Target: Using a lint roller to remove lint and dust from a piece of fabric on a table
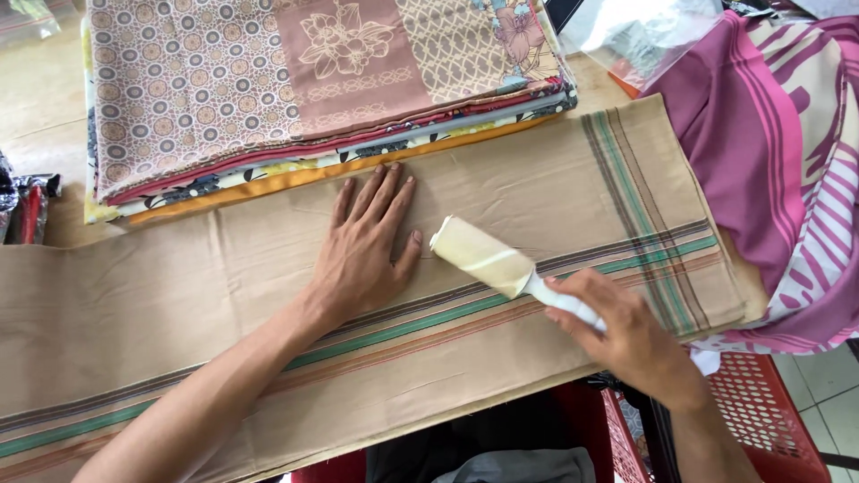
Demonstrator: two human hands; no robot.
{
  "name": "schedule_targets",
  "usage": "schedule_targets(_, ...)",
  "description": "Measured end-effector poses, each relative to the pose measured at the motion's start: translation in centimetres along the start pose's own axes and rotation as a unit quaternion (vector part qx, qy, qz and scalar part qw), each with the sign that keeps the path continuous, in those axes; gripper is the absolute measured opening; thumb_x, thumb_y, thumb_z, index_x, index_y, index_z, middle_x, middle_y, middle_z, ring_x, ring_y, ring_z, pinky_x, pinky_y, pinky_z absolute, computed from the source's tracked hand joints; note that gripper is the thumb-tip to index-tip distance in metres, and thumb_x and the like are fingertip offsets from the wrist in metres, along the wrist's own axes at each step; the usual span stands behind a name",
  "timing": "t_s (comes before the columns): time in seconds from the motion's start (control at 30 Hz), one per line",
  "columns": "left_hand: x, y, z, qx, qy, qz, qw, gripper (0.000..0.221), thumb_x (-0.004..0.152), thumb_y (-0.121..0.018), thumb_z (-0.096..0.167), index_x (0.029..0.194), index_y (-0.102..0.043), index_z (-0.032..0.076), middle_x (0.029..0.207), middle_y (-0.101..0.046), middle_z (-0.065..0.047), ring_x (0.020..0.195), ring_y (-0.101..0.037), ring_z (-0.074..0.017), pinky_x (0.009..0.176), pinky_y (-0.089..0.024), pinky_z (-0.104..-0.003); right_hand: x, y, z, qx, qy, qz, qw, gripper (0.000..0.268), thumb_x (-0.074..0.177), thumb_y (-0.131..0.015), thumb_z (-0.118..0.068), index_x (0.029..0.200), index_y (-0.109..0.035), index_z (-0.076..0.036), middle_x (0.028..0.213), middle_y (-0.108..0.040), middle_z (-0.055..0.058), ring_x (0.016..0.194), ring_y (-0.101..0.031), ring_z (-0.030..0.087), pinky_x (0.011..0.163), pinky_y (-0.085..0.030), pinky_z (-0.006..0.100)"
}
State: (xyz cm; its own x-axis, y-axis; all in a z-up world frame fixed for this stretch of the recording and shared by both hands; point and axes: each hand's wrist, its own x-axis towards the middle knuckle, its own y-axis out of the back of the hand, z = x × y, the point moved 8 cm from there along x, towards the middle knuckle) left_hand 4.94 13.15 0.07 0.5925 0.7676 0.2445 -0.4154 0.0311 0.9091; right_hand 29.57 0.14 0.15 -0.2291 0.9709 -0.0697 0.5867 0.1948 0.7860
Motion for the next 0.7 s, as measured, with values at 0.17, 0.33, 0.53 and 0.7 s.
schedule_targets(0.17,0.0,-0.2,-0.1,-0.002,-0.005,0.002,1.000,0.067,0.102,-0.042,0.039,0.158,-0.036,0.004,0.167,-0.031,-0.018,0.157,-0.023,-0.0309,0.127,-0.010,-0.051,0.7,4.8,5.3,-0.089,-0.136,0.143,0.976,0.033,0.096,-0.071,-0.016,0.127,-0.061,-0.009,0.101,-0.074,0.013,0.075,-0.071,0.026,0.057,-0.060,0.037)
schedule_targets(0.33,-0.1,0.0,-0.3,0.004,-0.005,0.010,1.000,0.067,0.100,-0.045,0.038,0.157,-0.039,0.003,0.166,-0.032,-0.018,0.156,-0.024,-0.0323,0.127,-0.011,-0.053,0.8,6.9,2.1,-0.191,-0.099,0.326,0.921,0.023,0.108,-0.060,0.002,0.129,-0.055,0.009,0.117,-0.064,0.034,0.101,-0.061,0.050,0.080,-0.048,0.059)
schedule_targets(0.53,-1.9,1.1,-3.3,-0.040,-0.006,0.024,0.999,0.058,0.093,-0.062,0.028,0.147,-0.056,0.008,0.156,-0.051,-0.016,0.149,-0.042,-0.0299,0.124,-0.026,-0.049,3.4,-2.9,-6.8,-0.078,-0.022,0.236,0.968,0.034,0.094,-0.066,-0.007,0.125,-0.056,0.001,0.103,-0.065,0.027,0.097,-0.068,0.051,0.080,-0.055,0.056)
schedule_targets(0.7,-5.3,2.4,-12.9,-0.011,0.126,0.212,0.969,0.019,0.084,-0.069,0.005,0.099,-0.073,0.017,0.101,-0.063,-0.001,0.099,-0.062,-0.0278,0.083,-0.051,-0.043,6.6,-11.2,-13.3,-0.047,0.052,0.115,0.991,0.036,0.102,-0.056,-0.017,0.137,-0.052,-0.013,0.103,-0.065,0.019,0.084,-0.074,0.044,0.068,-0.060,0.053)
